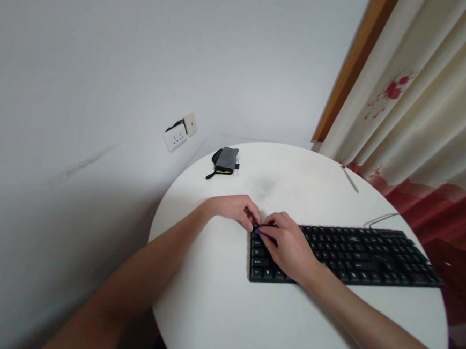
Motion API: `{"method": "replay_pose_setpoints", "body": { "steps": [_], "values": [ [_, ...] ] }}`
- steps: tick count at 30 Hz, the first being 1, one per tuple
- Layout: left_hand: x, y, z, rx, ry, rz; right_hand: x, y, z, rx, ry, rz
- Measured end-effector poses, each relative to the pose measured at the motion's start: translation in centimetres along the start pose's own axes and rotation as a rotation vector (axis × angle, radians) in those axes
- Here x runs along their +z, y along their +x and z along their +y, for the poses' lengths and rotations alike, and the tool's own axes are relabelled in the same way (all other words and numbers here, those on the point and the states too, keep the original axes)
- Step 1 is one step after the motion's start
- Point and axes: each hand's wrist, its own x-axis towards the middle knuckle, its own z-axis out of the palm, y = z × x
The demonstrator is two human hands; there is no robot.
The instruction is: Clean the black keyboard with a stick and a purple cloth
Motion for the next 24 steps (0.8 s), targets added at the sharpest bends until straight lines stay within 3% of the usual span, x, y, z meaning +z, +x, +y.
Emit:
{"method": "replay_pose_setpoints", "body": {
  "steps": [4,10,13,18,20,24],
  "values": [
    [-0.1,0.0,0.1,-0.007,-0.004,-0.007,0.7,-1.5,-1.7,-0.019,0.065,-0.037],
    [-0.1,-0.1,0.4,-0.001,-0.018,-0.013,-1.0,-2.9,-3.8,-0.023,0.249,-0.188],
    [-0.1,0.0,0.5,-0.011,-0.025,-0.004,-1.8,-2.4,-2.6,0.096,0.399,-0.103],
    [-0.1,0.1,0.4,0.002,-0.032,-0.023,-2.5,-1.4,1.4,0.348,0.328,0.258],
    [-0.2,0.1,0.5,0.001,-0.026,-0.031,-2.5,-1.3,2.2,0.312,0.219,0.312],
    [-0.1,0.0,0.6,-0.005,-0.006,-0.015,-1.3,-1.4,1.4,0.15,0.131,0.199]
  ]
}}
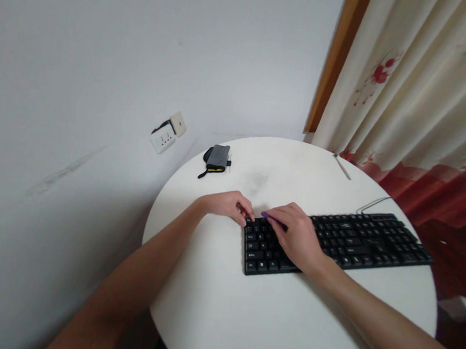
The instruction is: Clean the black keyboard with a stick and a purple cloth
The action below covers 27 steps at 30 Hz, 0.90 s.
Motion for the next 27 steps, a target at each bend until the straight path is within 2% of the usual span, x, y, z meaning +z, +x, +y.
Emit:
{"method": "replay_pose_setpoints", "body": {
  "steps": [6,9,13,15,19,22,24,27],
  "values": [
    [0.0,-0.1,-0.1,-0.007,0.025,0.017,1.7,-1.7,-2.8,-0.074,-0.006,-0.291],
    [0.0,-0.1,-0.1,0.002,0.021,0.005,1.1,-2.3,-4.0,-0.163,0.033,-0.437],
    [-0.1,-0.2,-0.1,0.001,0.012,-0.003,-0.1,-2.2,-4.5,-0.32,0.213,-0.599],
    [-0.1,-0.1,-0.1,-0.004,0.013,-0.001,-0.5,-1.8,-4.1,-0.289,0.279,-0.542],
    [-0.1,0.0,0.2,-0.021,0.002,-0.013,-1.2,-0.4,-2.2,-0.044,0.285,-0.184],
    [-0.1,0.1,0.3,-0.009,0.002,-0.028,-1.8,0.4,-0.5,0.04,0.204,0.02],
    [-0.1,0.0,0.3,-0.006,0.008,-0.031,-1.8,0.5,0.2,0.028,0.105,0.076],
    [-0.1,0.0,0.2,-0.012,0.001,-0.016,-1.0,0.1,0.0,-0.022,-0.004,-0.023]
  ]
}}
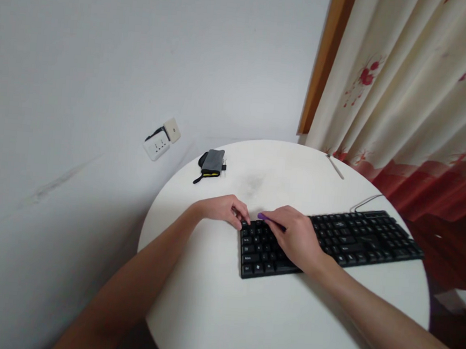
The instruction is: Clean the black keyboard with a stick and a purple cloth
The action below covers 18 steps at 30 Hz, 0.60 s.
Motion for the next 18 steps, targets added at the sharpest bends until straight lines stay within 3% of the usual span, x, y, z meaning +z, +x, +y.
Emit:
{"method": "replay_pose_setpoints", "body": {
  "steps": [3,7,12,15,18],
  "values": [
    [0.0,0.0,-0.1,-0.014,0.003,0.021,1.4,-0.9,-1.5,-0.076,0.001,-0.167],
    [-0.1,0.0,0.0,-0.019,0.024,0.017,2.5,-2.4,-4.1,-0.169,0.06,-0.294],
    [-0.1,-0.1,0.1,-0.014,0.021,0.011,2.2,-3.3,-5.7,-0.164,0.32,-0.439],
    [0.0,-0.1,0.2,-0.026,0.001,0.011,1.4,-2.5,-4.9,0.034,0.48,-0.338],
    [0.0,0.0,0.3,-0.031,-0.007,0.009,0.2,-1.1,-2.9,0.228,0.452,-0.087]
  ]
}}
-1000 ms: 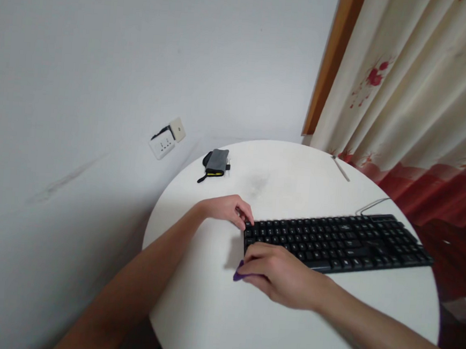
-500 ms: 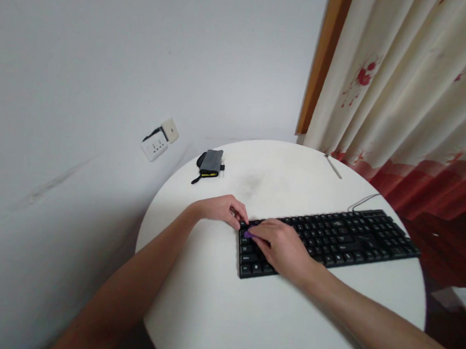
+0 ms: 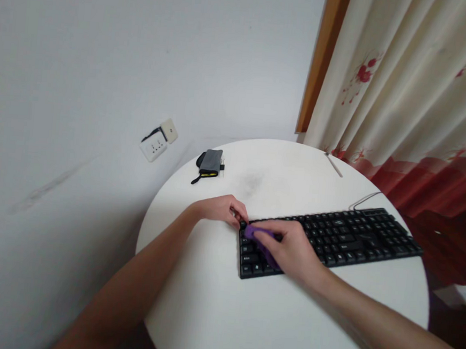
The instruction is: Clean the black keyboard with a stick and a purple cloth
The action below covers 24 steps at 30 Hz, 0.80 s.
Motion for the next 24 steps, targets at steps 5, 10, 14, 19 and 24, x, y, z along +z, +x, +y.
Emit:
{"method": "replay_pose_setpoints", "body": {
  "steps": [5,10,14,19,24],
  "values": [
    [0.0,0.0,-0.2,0.013,0.022,-0.014,-2.1,1.5,1.7,-0.051,-0.36,0.148],
    [0.0,0.0,-0.3,0.002,0.025,0.012,0.8,0.0,1.7,-0.195,-0.513,-0.105],
    [0.0,-0.1,-0.2,0.014,0.031,0.013,3.5,-2.1,0.6,-0.361,-0.505,-0.236],
    [0.0,-0.1,-0.3,0.018,0.036,0.016,3.7,-2.9,-0.8,-0.303,-0.175,-0.35],
    [0.0,0.0,-0.2,0.012,0.019,0.005,0.4,-0.7,-0.3,-0.051,-0.029,0.015]
  ]
}}
